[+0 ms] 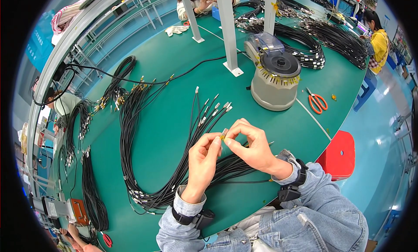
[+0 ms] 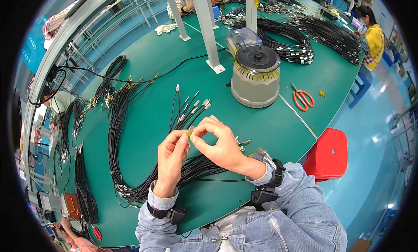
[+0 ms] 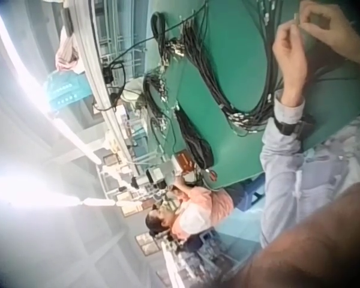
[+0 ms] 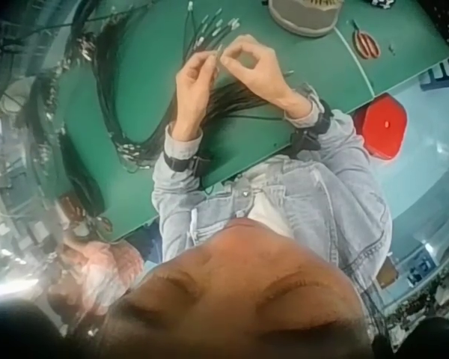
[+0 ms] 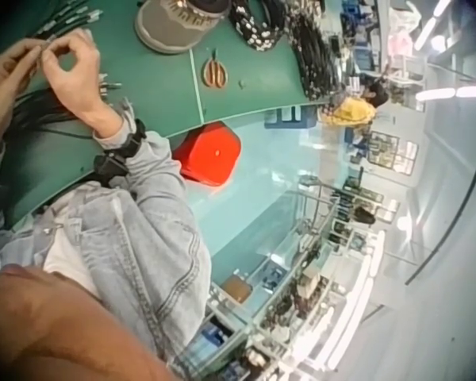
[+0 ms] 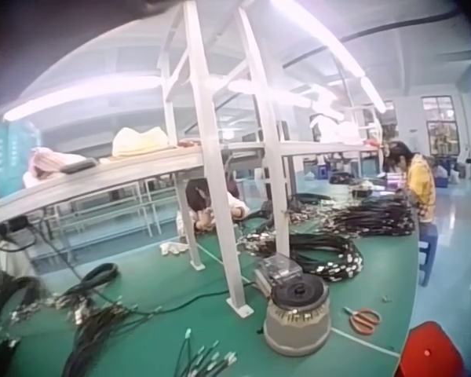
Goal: Assembling wire harnesses by attaching small connector components to individual wire ends.
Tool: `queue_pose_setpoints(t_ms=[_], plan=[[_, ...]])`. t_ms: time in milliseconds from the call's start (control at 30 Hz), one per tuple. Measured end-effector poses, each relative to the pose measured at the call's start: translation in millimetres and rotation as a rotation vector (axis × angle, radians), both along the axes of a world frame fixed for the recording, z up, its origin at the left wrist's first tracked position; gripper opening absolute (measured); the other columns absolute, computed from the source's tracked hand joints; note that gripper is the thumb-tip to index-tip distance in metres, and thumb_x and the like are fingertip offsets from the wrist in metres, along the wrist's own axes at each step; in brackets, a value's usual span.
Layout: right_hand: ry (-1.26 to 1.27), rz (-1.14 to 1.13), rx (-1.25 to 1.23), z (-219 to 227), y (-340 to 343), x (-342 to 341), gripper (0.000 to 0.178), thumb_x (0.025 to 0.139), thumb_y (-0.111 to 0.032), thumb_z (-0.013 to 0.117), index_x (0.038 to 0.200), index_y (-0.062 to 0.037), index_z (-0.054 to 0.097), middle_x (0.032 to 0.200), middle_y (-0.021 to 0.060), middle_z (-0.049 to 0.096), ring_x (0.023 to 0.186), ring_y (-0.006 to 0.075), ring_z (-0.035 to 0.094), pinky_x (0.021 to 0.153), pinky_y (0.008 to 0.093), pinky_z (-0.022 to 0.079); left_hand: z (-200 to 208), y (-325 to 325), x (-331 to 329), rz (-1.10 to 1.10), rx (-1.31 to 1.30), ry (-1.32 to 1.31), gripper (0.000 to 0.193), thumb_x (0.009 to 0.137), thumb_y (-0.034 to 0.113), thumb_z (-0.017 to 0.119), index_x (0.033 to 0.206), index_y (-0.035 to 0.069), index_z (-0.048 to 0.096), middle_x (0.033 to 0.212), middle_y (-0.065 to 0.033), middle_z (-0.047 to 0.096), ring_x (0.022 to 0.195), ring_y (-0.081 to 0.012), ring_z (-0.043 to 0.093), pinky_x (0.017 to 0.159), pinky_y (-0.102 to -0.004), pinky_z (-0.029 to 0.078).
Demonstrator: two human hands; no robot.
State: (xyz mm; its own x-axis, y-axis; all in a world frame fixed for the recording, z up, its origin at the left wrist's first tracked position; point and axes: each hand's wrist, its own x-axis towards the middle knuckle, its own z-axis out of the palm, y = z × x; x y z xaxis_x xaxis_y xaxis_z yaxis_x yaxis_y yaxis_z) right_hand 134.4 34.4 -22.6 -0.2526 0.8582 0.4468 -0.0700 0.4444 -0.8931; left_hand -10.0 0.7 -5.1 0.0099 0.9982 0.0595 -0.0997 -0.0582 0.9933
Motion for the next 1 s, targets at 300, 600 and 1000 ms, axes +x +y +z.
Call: queue_pose_setpoints(t_ms=[300, 600, 1000], plan=[[0.002, -0.012, -0.007, 0.7, -0.1, 0.0, 0.005, 0.077, -0.001, 0.063, 0.076, -0.0002, 0.058, 0.075, 0.0053, 0.057, 0.078, 0.0149, 0.051, 0.076, 0.0291, 0.039, 2.7, -1.1, -0.6, -0.009, -0.035, -0.015, 0.016, 0.091, 0.014, 0.052, 0.097, 0.001, 0.059, 0.065, 0.0038, 0.047, 0.052, 0.0, 0.033, 0.043, -0.017, 0.02], [-0.015, -0.026, -0.024, 1.4, -0.6, -0.8, 0.006, 0.077, -0.003, 0.063, 0.075, -0.0005, 0.058, 0.074, 0.0049, 0.057, 0.076, 0.0148, 0.051, 0.073, 0.0289, 0.04, -2.7, -0.2, -0.4, 0.009, 0.011, 0.063, 0.019, 0.092, 0.019, 0.051, 0.091, 0.002, 0.059, 0.062, 0.0043, 0.047, 0.049, 0.0003, 0.03, 0.042, -0.0171, 0.018], [0.044, 0.044, -0.114, -3.0, 1.0, 0.1, 0.007, 0.078, -0.006, 0.062, 0.077, 0.0005, 0.059, 0.075, 0.0049, 0.058, 0.077, 0.0139, 0.051, 0.074, 0.0291, 0.04, 5.0, -1.5, -3.9, -0.008, -0.159, -0.04, 0.025, 0.093, 0.021, 0.051, 0.079, 0.003, 0.061, 0.06, 0.0048, 0.046, 0.051, -0.0002, 0.034, 0.044, -0.0178, 0.023]])
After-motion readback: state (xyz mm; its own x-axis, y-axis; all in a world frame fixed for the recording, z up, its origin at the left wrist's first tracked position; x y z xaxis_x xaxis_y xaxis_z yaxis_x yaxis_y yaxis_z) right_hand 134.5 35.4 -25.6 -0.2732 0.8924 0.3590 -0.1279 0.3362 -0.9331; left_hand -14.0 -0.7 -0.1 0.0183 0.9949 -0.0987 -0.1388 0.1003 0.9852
